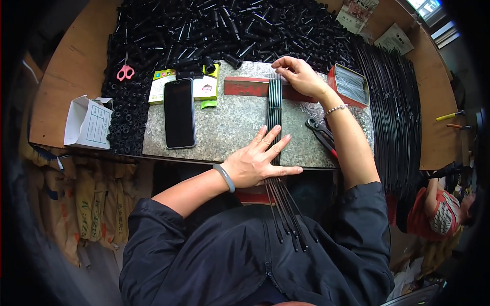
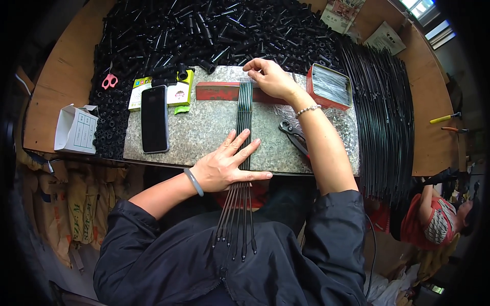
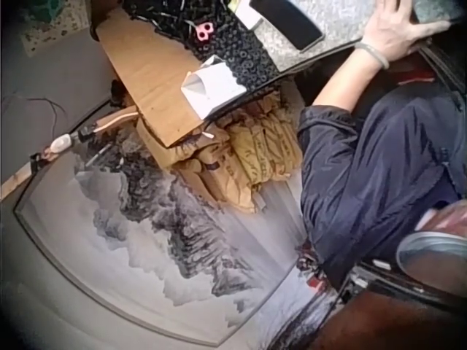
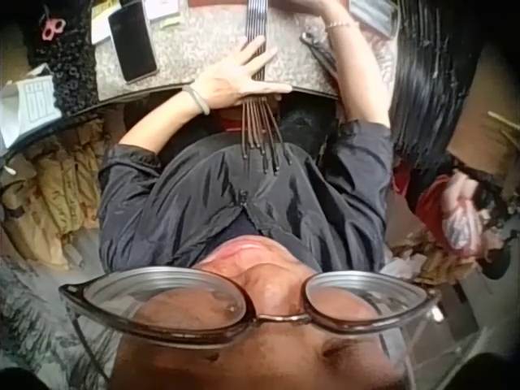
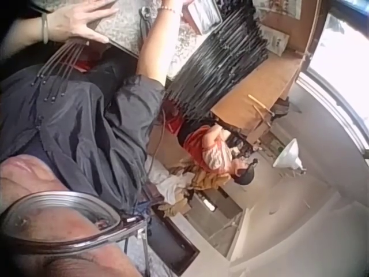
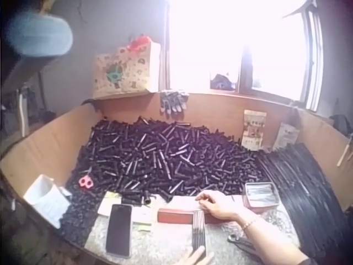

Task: Assembling long black rods into a central hub or connector using pliers at a production workbench.

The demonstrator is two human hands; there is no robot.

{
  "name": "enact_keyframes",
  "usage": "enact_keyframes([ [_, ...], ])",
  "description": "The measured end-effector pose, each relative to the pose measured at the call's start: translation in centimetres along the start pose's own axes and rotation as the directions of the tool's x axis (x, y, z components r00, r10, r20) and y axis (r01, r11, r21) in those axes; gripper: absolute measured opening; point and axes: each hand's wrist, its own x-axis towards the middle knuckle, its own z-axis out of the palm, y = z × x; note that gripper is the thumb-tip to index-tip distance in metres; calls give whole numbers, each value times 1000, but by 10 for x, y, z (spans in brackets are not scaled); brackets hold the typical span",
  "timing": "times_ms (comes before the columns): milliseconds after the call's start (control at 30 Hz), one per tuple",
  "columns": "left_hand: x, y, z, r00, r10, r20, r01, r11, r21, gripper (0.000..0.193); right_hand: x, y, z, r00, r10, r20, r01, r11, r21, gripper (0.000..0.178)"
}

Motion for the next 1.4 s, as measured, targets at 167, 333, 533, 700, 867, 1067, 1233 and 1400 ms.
enact_keyframes([
  [167,0,2,-2,999,-6,40,6,1000,9,59,-7,-11,2,938,-159,-309,180,983,39,25],
  [333,-7,10,-16,999,13,39,-12,1000,-15,62,-74,6,-94,920,-34,-391,-216,789,-576,15],
  [533,-3,34,-55,994,-60,-89,18,909,-417,63,-113,56,-110,899,-91,-429,-238,721,-651,14],
  [700,19,52,-98,987,-8,-161,-86,820,-565,46,-121,40,-111,778,-268,-568,-245,704,-667,11],
  [867,25,62,-114,981,-51,-188,-80,775,-627,32,-148,-44,-81,632,-249,-734,41,956,-289,15],
  [1067,22,61,-113,960,-3,-281,-144,853,-501,29,-255,-146,-10,735,-541,-409,509,839,-194,8],
  [1233,24,59,-109,944,97,-314,-212,911,-354,25,-282,-162,5,700,-641,-313,430,729,-532,24],
  [1400,25,59,-108,938,113,-327,-229,912,-340,24,-284,-162,4,684,-635,-360,356,721,-595,26],
])
